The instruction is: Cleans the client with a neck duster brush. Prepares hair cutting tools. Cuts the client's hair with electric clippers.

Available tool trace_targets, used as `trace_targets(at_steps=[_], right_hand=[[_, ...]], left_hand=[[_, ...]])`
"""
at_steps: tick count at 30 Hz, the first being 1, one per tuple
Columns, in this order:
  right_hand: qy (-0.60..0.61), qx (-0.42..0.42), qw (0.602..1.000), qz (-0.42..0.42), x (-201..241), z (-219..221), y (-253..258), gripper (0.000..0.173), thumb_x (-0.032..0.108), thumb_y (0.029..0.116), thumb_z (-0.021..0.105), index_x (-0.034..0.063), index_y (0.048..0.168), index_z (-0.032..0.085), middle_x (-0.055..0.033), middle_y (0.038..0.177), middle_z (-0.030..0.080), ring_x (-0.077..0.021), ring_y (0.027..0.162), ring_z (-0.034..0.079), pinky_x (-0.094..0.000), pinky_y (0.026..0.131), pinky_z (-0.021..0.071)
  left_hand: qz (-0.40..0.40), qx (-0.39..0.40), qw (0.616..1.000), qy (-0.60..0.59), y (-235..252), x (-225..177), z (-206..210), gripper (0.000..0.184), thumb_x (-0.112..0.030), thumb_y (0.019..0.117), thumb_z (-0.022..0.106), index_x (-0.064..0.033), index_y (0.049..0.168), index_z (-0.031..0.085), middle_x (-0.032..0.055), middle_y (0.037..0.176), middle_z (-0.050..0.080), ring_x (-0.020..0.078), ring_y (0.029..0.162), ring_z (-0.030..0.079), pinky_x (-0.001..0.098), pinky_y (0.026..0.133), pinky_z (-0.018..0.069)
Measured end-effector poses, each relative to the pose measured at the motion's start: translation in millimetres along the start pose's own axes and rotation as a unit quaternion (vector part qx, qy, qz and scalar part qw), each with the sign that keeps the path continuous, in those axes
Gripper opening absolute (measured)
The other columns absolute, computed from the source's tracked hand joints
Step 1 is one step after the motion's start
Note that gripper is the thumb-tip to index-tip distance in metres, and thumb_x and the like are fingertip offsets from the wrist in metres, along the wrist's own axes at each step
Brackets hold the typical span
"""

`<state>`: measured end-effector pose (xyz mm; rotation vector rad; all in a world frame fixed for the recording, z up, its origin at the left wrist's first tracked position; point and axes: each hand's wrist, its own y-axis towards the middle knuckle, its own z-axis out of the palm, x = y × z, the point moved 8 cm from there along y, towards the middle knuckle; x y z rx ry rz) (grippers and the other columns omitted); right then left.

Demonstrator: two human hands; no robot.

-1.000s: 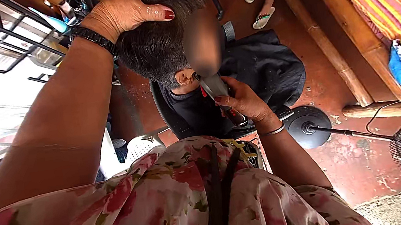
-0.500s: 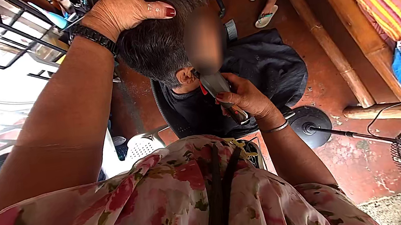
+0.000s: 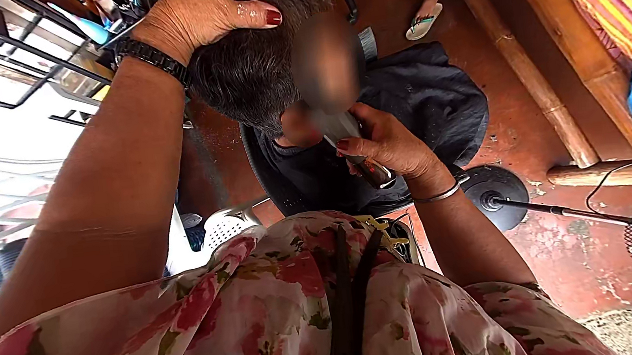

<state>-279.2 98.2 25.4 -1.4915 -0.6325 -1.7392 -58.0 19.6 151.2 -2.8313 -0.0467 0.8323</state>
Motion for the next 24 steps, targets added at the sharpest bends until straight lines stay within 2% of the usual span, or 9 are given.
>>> trace_targets(at_steps=[5,9,12,14,19,24], right_hand=[[0.005,-0.009,1.000,-0.002,-15,-8,-6,0.063,0.021,0.0848,0.072,0.0024,0.140,0.048,-0.0035,0.100,0.068,-0.0090,0.066,0.068,-0.0255,0.057,0.0604],[0.003,-0.023,0.999,0.023,-33,-13,-16,0.067,0.023,0.0831,0.072,0.0018,0.141,0.046,-0.0040,0.100,0.068,-0.0093,0.067,0.068,-0.0266,0.057,0.0608],[0.014,-0.024,0.999,0.039,-42,-14,-23,0.067,0.023,0.0835,0.072,0.0018,0.141,0.046,-0.0046,0.100,0.068,-0.0098,0.067,0.068,-0.0270,0.057,0.0609],[0.023,-0.028,0.998,0.043,-46,-14,-25,0.066,0.022,0.0837,0.072,0.0015,0.141,0.046,-0.0050,0.100,0.068,-0.0105,0.067,0.068,-0.0276,0.058,0.0612],[0.017,-0.043,0.998,0.034,-41,-11,-20,0.068,0.023,0.0838,0.071,0.0001,0.142,0.045,-0.0066,0.102,0.068,-0.0116,0.068,0.068,-0.0288,0.058,0.0613],[0.021,-0.034,0.999,0.026,-33,-6,-12,0.067,0.022,0.0834,0.072,0.0021,0.142,0.045,-0.0054,0.101,0.069,-0.0114,0.066,0.068,-0.0285,0.057,0.0613]], left_hand=[[0.020,0.005,0.999,-0.025,2,0,0,0.050,-0.032,0.0880,0.072,-0.0077,0.131,0.060,0.0004,0.120,0.064,-0.0046,0.107,0.058,0.0190,0.098,0.0463],[-0.001,0.002,1.000,-0.019,-1,0,0,0.045,-0.034,0.0889,0.072,-0.0073,0.124,0.062,-0.0045,0.108,0.065,-0.0083,0.097,0.059,0.0162,0.093,0.0479],[0.007,0.001,1.000,-0.024,-1,-1,0,0.042,-0.032,0.0887,0.072,-0.0070,0.121,0.064,-0.0055,0.105,0.065,-0.0083,0.095,0.059,0.0161,0.092,0.0479],[0.018,-0.005,0.999,-0.031,0,-2,0,0.034,-0.030,0.0880,0.073,-0.0093,0.114,0.065,-0.0091,0.099,0.066,-0.0103,0.091,0.061,0.0139,0.089,0.0503],[0.007,0.008,1.000,-0.009,1,0,1,0.053,-0.037,0.0875,0.072,-0.0067,0.130,0.060,-0.0006,0.117,0.064,-0.0046,0.104,0.058,0.0205,0.098,0.0469],[0.034,0.004,0.999,-0.010,4,0,0,0.060,-0.035,0.0849,0.073,-0.0081,0.136,0.058,0.0035,0.130,0.061,-0.0009,0.117,0.056,0.0223,0.105,0.0434]])
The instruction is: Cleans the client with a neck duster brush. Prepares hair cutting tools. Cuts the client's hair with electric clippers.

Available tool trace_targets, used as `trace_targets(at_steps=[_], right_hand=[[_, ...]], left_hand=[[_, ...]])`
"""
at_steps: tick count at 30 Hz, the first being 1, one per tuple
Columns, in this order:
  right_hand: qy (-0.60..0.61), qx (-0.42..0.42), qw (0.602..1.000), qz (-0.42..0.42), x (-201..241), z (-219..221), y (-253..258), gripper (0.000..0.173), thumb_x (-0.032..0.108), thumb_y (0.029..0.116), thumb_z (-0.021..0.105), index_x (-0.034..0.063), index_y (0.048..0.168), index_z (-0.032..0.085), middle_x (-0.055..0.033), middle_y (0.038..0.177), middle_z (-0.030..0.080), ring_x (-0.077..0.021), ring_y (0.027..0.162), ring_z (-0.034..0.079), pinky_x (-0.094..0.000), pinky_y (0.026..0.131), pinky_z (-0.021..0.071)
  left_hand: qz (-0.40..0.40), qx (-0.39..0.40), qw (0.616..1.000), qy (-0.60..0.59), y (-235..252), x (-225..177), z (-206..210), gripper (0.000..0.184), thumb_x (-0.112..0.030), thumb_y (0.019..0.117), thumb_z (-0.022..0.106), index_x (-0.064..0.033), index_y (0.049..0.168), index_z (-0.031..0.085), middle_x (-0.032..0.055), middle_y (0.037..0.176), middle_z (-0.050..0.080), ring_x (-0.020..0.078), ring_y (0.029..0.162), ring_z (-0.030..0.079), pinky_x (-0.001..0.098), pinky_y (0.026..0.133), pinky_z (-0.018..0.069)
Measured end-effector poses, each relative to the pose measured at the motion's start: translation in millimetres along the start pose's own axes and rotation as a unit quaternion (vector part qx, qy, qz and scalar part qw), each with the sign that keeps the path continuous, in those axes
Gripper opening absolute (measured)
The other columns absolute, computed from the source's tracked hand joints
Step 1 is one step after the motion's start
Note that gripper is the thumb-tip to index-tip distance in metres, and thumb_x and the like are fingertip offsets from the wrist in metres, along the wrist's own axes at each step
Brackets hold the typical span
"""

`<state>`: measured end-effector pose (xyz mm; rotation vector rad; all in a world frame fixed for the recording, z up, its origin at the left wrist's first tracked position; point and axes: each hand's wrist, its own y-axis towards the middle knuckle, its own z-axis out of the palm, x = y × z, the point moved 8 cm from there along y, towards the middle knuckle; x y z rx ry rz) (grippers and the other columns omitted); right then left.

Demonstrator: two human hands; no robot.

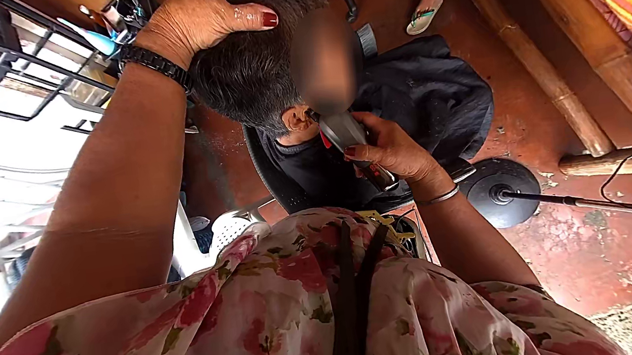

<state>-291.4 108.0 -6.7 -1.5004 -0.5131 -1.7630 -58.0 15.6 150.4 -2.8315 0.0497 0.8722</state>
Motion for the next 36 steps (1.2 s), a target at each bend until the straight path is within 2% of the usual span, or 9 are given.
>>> trace_targets(at_steps=[7,24,32,36], right_hand=[[-0.015,0.001,1.000,-0.003,7,5,4,0.066,0.020,0.0831,0.073,0.0028,0.141,0.048,-0.0079,0.104,0.068,-0.0121,0.068,0.068,-0.0288,0.057,0.0613],[-0.017,0.000,1.000,-0.012,20,13,5,0.058,0.017,0.0876,0.070,0.0013,0.140,0.049,-0.0085,0.099,0.068,-0.0127,0.066,0.068,-0.0290,0.056,0.0612],[-0.009,0.004,0.998,-0.061,17,11,13,0.063,0.016,0.0844,0.073,-0.0003,0.140,0.048,-0.0069,0.102,0.069,-0.0105,0.067,0.068,-0.0278,0.059,0.0614],[-0.001,0.002,0.997,-0.072,16,12,14,0.063,0.013,0.0834,0.074,-0.0009,0.140,0.048,-0.0071,0.105,0.068,-0.0097,0.069,0.068,-0.0268,0.061,0.0615]], left_hand=[[0.008,-0.007,1.000,0.004,-1,3,-2,0.061,-0.038,0.0843,0.073,-0.0085,0.135,0.058,0.0036,0.131,0.061,-0.0003,0.119,0.055,0.0231,0.106,0.0427],[0.008,-0.008,1.000,0.012,-2,-1,-3,0.056,-0.033,0.0872,0.070,-0.0045,0.134,0.057,0.0042,0.128,0.061,-0.0016,0.116,0.055,0.0205,0.104,0.0424],[-0.004,-0.009,1.000,-0.001,0,4,-4,0.067,-0.039,0.0821,0.073,-0.0079,0.138,0.055,0.0033,0.133,0.060,-0.0004,0.120,0.055,0.0226,0.106,0.0431],[-0.006,-0.009,1.000,0.007,-1,3,-3,0.066,-0.039,0.0829,0.072,-0.0081,0.139,0.055,0.0043,0.134,0.059,0.0005,0.121,0.054,0.0239,0.107,0.0419]])
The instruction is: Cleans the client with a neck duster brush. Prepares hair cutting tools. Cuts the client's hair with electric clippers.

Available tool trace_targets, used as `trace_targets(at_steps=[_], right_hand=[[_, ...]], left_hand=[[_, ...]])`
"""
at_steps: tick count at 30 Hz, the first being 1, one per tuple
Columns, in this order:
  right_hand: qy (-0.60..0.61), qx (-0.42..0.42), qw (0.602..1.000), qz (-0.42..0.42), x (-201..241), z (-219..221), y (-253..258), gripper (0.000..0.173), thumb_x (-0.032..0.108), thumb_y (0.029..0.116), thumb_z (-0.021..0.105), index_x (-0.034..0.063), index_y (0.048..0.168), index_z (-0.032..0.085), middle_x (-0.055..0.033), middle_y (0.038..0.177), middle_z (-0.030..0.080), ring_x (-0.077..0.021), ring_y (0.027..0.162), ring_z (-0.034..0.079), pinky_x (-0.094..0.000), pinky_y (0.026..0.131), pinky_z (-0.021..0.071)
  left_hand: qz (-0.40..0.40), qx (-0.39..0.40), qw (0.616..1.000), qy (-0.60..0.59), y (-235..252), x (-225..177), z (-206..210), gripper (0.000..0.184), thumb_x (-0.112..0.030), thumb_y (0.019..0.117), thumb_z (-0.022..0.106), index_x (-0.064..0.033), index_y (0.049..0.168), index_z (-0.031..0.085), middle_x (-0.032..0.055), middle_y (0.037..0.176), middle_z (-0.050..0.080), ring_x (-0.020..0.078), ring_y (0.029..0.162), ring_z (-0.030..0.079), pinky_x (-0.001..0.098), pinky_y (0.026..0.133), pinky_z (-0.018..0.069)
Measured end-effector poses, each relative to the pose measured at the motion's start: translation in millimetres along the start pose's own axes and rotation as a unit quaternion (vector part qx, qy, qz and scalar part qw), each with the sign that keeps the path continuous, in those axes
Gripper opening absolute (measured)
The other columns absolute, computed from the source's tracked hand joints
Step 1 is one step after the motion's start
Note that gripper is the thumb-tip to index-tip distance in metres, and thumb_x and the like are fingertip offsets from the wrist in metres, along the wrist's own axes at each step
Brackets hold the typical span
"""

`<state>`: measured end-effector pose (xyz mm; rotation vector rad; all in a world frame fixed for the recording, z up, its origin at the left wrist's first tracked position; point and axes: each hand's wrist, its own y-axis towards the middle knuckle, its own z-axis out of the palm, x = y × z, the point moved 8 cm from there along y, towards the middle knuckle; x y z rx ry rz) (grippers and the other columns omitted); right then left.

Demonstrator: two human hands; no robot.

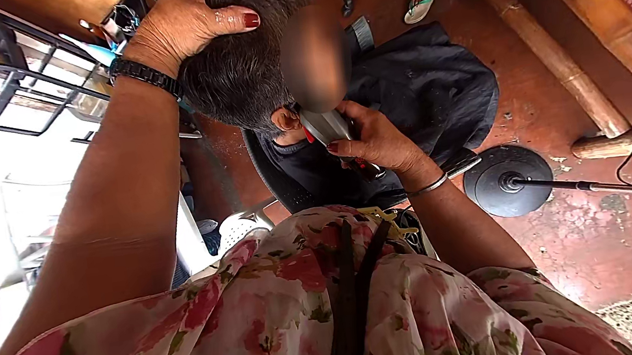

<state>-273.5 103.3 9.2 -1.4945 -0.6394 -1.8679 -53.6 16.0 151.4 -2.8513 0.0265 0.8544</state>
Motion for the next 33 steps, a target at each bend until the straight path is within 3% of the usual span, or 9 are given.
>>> trace_targets(at_steps=[4,8,14,17,21,25,30,33], right_hand=[[-0.024,0.000,1.000,-0.018,4,0,1,0.064,0.012,0.0828,0.074,-0.0014,0.140,0.049,-0.0069,0.109,0.068,-0.0079,0.075,0.068,-0.0252,0.064,0.0611],[-0.070,-0.008,0.997,-0.038,5,-3,3,0.067,0.015,0.0817,0.078,-0.0016,0.141,0.051,-0.0085,0.116,0.067,-0.0057,0.087,0.068,-0.0232,0.074,0.0592],[-0.092,-0.011,0.995,-0.026,8,-3,3,0.068,0.016,0.0808,0.078,0.0001,0.141,0.052,-0.0096,0.115,0.068,-0.0074,0.085,0.068,-0.0249,0.073,0.0593],[-0.130,-0.019,0.991,-0.035,10,-3,3,0.070,0.017,0.0805,0.080,-0.0001,0.143,0.052,-0.0120,0.121,0.068,-0.0098,0.102,0.068,-0.0282,0.090,0.0565],[-0.178,-0.025,0.983,-0.044,17,-2,3,0.072,0.019,0.0816,0.081,0.0004,0.145,0.052,-0.0149,0.125,0.068,-0.0151,0.109,0.067,-0.0340,0.096,0.0543],[-0.202,-0.022,0.978,-0.050,24,2,3,0.073,0.019,0.0827,0.081,0.0012,0.146,0.051,-0.0165,0.124,0.068,-0.0194,0.109,0.068,-0.0388,0.096,0.0550],[-0.323,-0.012,0.934,-0.151,47,21,-8,0.071,0.025,0.0810,0.081,0.0018,0.144,0.056,-0.0190,0.114,0.073,-0.0334,0.102,0.071,-0.0563,0.087,0.0559],[-0.353,-0.014,0.918,-0.181,41,22,-24,0.068,0.025,0.0807,0.081,0.0053,0.142,0.060,-0.0185,0.114,0.073,-0.0346,0.101,0.072,-0.0565,0.084,0.0565]], left_hand=[[0.005,-0.001,1.000,-0.008,2,3,-1,0.068,-0.040,0.0812,0.073,-0.0087,0.139,0.055,0.0032,0.134,0.060,0.0007,0.122,0.054,0.0246,0.108,0.0424],[0.006,-0.002,1.000,-0.012,1,2,-1,0.069,-0.040,0.0812,0.073,-0.0082,0.139,0.054,0.0035,0.135,0.059,0.0004,0.122,0.054,0.0236,0.108,0.0422],[0.010,-0.001,1.000,-0.006,2,3,-1,0.067,-0.040,0.0824,0.072,-0.0078,0.138,0.055,0.0026,0.132,0.060,-0.0008,0.119,0.055,0.0229,0.106,0.0428],[0.001,-0.001,1.000,0.000,1,2,-1,0.067,-0.040,0.0837,0.072,-0.0074,0.140,0.054,0.0055,0.136,0.059,0.0022,0.123,0.054,0.0256,0.108,0.0421],[0.005,-0.002,1.000,0.003,1,2,-1,0.067,-0.039,0.0841,0.072,-0.0069,0.140,0.053,0.0059,0.137,0.057,0.0015,0.123,0.053,0.0237,0.108,0.0414],[-0.007,-0.005,1.000,0.003,-1,1,-2,0.069,-0.040,0.0825,0.072,-0.0077,0.141,0.053,0.0058,0.137,0.058,0.0021,0.123,0.054,0.0249,0.108,0.0414],[-0.004,-0.003,1.000,0.008,-2,-1,-1,0.067,-0.039,0.0839,0.072,-0.0084,0.141,0.054,0.0041,0.136,0.058,-0.0003,0.122,0.054,0.0224,0.107,0.0415],[0.001,-0.004,1.000,0.009,-2,-2,-1,0.066,-0.039,0.0852,0.071,-0.0072,0.140,0.053,0.0042,0.135,0.058,-0.0015,0.121,0.054,0.0207,0.107,0.0413]])
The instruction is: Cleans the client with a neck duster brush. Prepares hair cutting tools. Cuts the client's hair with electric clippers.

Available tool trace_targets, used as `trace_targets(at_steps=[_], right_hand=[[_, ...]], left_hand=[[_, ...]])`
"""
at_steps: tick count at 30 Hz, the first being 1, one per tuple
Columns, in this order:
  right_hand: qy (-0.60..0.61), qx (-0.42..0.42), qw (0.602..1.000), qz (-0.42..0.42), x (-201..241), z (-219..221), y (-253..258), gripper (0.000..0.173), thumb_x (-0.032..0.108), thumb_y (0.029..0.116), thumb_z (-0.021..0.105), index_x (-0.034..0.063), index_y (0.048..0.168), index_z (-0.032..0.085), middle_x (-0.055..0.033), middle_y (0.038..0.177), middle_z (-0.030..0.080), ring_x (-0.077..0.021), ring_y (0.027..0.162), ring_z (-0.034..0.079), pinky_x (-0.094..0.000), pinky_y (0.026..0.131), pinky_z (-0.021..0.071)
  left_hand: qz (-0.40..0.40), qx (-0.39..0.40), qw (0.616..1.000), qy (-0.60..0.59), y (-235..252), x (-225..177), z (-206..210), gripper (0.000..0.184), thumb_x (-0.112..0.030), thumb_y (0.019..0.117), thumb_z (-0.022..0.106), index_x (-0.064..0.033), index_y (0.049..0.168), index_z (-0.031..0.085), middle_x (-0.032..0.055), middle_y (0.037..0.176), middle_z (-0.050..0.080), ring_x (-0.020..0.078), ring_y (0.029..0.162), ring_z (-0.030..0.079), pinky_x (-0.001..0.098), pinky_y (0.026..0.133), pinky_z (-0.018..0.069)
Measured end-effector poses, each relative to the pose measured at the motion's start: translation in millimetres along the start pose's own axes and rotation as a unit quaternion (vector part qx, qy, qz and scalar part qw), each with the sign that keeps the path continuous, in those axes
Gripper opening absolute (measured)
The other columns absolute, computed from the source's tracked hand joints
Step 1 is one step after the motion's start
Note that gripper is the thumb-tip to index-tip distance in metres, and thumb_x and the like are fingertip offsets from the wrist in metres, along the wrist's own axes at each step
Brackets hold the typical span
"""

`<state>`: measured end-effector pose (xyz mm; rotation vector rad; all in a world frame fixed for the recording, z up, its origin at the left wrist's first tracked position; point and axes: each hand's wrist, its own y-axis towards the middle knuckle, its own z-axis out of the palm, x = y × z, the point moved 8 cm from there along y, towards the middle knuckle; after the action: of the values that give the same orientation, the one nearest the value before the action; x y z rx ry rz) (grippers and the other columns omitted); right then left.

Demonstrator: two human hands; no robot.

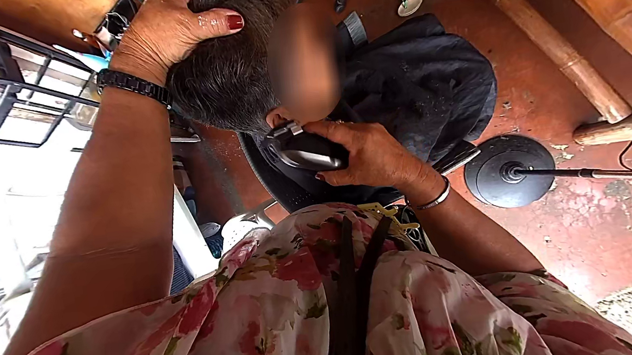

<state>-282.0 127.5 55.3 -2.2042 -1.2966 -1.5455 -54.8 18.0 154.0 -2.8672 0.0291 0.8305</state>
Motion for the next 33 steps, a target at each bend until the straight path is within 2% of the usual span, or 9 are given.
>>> trace_targets(at_steps=[1,3,5,6,8,11,15,24,33], right_hand=[[0.003,-0.005,1.000,0.007,-6,1,-7,0.068,0.026,0.0800,0.081,0.0043,0.141,0.061,-0.0189,0.115,0.073,-0.0347,0.101,0.072,-0.0569,0.084,0.0568],[0.059,-0.001,0.996,0.066,-25,6,-22,0.070,0.024,0.0800,0.082,0.0004,0.142,0.058,-0.0210,0.120,0.071,-0.0340,0.108,0.070,-0.0566,0.091,0.0551],[0.160,-0.005,0.975,0.154,-47,12,-35,0.072,0.021,0.0815,0.080,-0.0015,0.144,0.053,-0.0179,0.124,0.069,-0.0214,0.107,0.069,-0.0422,0.094,0.0562],[0.215,-0.012,0.957,0.196,-56,15,-40,0.071,0.019,0.0822,0.078,-0.0016,0.144,0.051,-0.0149,0.121,0.068,-0.0144,0.098,0.069,-0.0337,0.086,0.0585],[0.308,-0.025,0.919,0.244,-67,22,-44,0.068,0.016,0.0833,0.074,-0.0017,0.143,0.048,-0.0105,0.109,0.068,-0.0101,0.075,0.068,-0.0275,0.065,0.0609],[0.354,-0.023,0.897,0.263,-76,28,-42,0.068,0.017,0.0831,0.073,-0.0004,0.143,0.047,-0.0092,0.107,0.068,-0.0117,0.071,0.068,-0.0285,0.061,0.0612],[0.345,-0.016,0.902,0.261,-80,30,-32,0.068,0.018,0.0836,0.073,-0.0006,0.143,0.047,-0.0108,0.111,0.067,-0.0131,0.072,0.069,-0.0303,0.061,0.0616],[0.340,-0.011,0.909,0.241,-72,23,-20,0.066,0.018,0.0827,0.074,-0.0010,0.141,0.049,-0.0108,0.111,0.068,-0.0128,0.072,0.069,-0.0295,0.060,0.0613],[0.411,0.036,0.880,0.235,-62,15,-6,0.057,0.014,0.0831,0.070,0.0023,0.136,0.051,-0.0048,0.095,0.069,-0.0117,0.063,0.067,-0.0283,0.054,0.0606]], left_hand=[[0.001,-0.001,1.000,-0.003,0,1,-1,0.066,-0.038,0.0850,0.071,-0.0070,0.140,0.053,0.0038,0.134,0.058,-0.0019,0.120,0.054,0.0202,0.106,0.0418],[-0.002,0.000,1.000,-0.004,0,3,-1,0.065,-0.039,0.0850,0.071,-0.0063,0.139,0.054,0.0047,0.134,0.059,-0.0009,0.120,0.054,0.0217,0.106,0.0418],[-0.002,0.000,1.000,-0.007,-1,4,0,0.060,-0.036,0.0866,0.071,-0.0053,0.136,0.056,0.0040,0.131,0.060,-0.0020,0.118,0.055,0.0207,0.105,0.0423],[-0.001,-0.003,1.000,-0.011,0,4,-1,0.057,-0.035,0.0869,0.071,-0.0052,0.134,0.057,0.0027,0.127,0.061,-0.0034,0.115,0.055,0.0194,0.104,0.0432],[-0.001,-0.004,1.000,-0.008,0,4,0,0.054,-0.035,0.0871,0.071,-0.0059,0.131,0.058,0.0005,0.124,0.061,-0.0051,0.112,0.056,0.0179,0.102,0.0438],[-0.002,0.001,1.000,0.000,0,2,0,0.058,-0.035,0.0862,0.070,-0.0057,0.135,0.056,0.0030,0.129,0.060,-0.0029,0.116,0.054,0.0198,0.105,0.0418],[-0.001,0.001,1.000,-0.009,1,2,1,0.060,-0.036,0.0849,0.072,-0.0063,0.134,0.057,0.0023,0.126,0.061,-0.0026,0.113,0.057,0.0208,0.103,0.0451],[-0.003,0.000,1.000,-0.013,2,5,0,0.066,-0.039,0.0828,0.073,-0.0063,0.138,0.054,0.0030,0.131,0.060,-0.0023,0.116,0.055,0.0202,0.104,0.0433],[-0.001,0.000,1.000,-0.005,0,4,0,0.063,-0.038,0.0840,0.072,-0.0064,0.136,0.055,0.0025,0.130,0.060,-0.0029,0.116,0.055,0.0199,0.104,0.0429]])
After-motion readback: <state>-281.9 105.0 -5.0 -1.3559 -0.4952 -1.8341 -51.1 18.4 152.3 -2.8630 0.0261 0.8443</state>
